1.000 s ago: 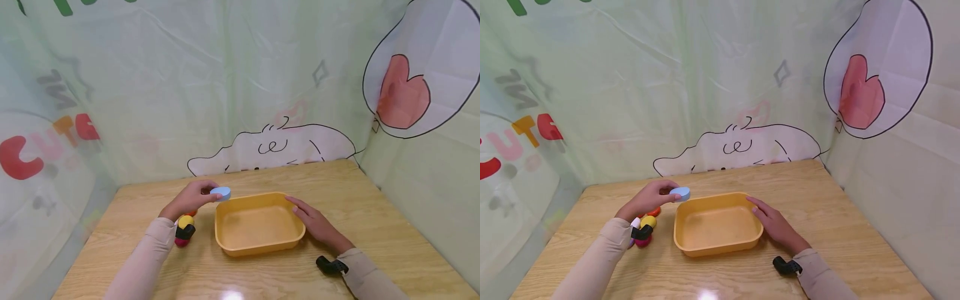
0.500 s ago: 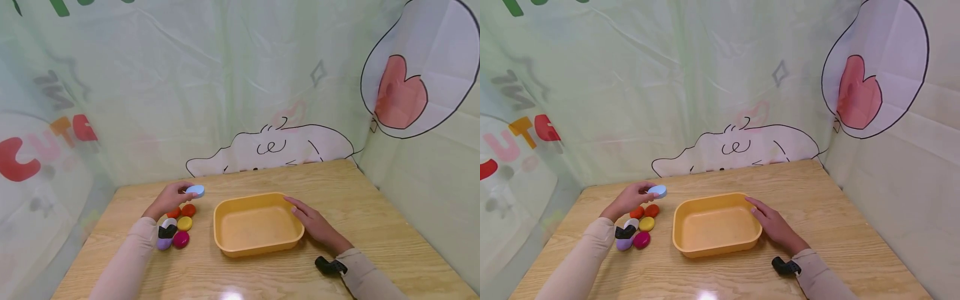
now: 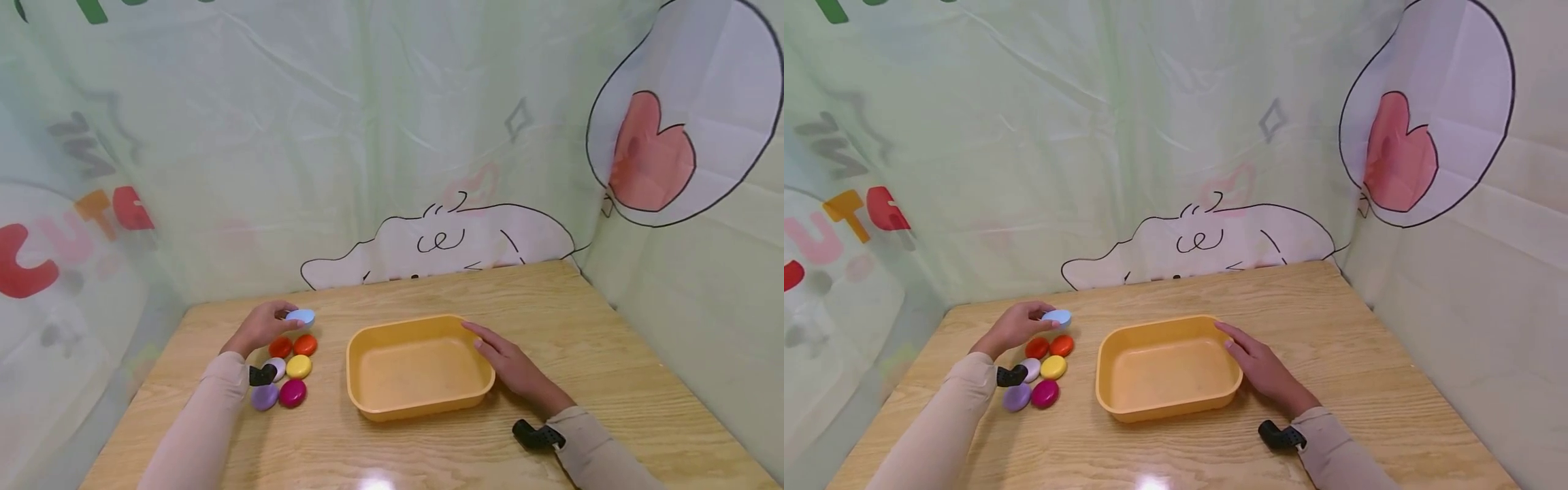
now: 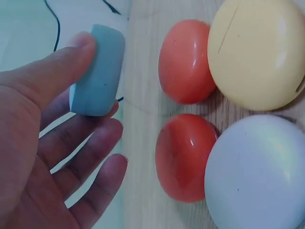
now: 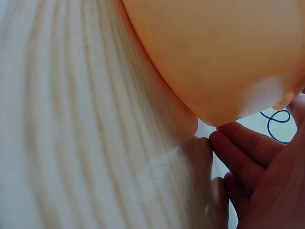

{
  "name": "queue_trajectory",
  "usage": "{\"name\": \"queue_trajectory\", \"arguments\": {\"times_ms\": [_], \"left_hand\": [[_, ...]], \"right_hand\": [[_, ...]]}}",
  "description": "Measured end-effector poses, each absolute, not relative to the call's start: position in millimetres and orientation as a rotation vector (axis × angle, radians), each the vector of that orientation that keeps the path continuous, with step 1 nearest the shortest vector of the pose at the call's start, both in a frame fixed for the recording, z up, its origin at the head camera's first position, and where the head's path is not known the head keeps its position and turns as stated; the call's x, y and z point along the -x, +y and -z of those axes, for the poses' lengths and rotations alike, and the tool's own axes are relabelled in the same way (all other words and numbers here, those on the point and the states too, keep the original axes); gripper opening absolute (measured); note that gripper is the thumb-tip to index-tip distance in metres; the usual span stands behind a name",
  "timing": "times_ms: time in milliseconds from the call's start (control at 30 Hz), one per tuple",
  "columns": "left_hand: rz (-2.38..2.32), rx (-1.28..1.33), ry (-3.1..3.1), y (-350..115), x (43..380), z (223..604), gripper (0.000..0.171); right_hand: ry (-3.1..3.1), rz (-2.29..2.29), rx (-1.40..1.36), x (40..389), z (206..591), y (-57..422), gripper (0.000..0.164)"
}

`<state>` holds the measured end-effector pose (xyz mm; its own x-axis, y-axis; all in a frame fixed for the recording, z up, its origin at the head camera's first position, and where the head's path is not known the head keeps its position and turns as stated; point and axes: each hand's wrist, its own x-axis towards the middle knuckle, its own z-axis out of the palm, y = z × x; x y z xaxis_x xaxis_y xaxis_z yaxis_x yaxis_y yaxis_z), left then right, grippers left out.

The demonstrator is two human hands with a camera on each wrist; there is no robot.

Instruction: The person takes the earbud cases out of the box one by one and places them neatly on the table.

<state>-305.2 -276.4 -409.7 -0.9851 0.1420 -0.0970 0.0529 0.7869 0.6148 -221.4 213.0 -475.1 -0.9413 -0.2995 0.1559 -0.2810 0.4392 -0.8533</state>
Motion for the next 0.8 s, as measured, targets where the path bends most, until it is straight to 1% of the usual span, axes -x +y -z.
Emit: {"name": "queue_trajectory", "arguments": {"times_ms": [167, 600, 800], "left_hand": [[-0.964, -0.132, 2.831, -284.9, 306.7, 414.3, 0.060], [-0.984, -0.065, 2.784, -284.4, 302.1, 426.1, 0.054], [-0.859, -0.151, 2.846, -289.7, 302.2, 423.7, 0.051]], "right_hand": [[2.649, 1.552, 0.521, 220.2, 476.7, 211.5, 0.045], [2.641, 1.557, 0.506, 217.0, 476.6, 212.0, 0.045], [2.641, 1.569, 0.508, 217.3, 475.2, 212.9, 0.044]]}}
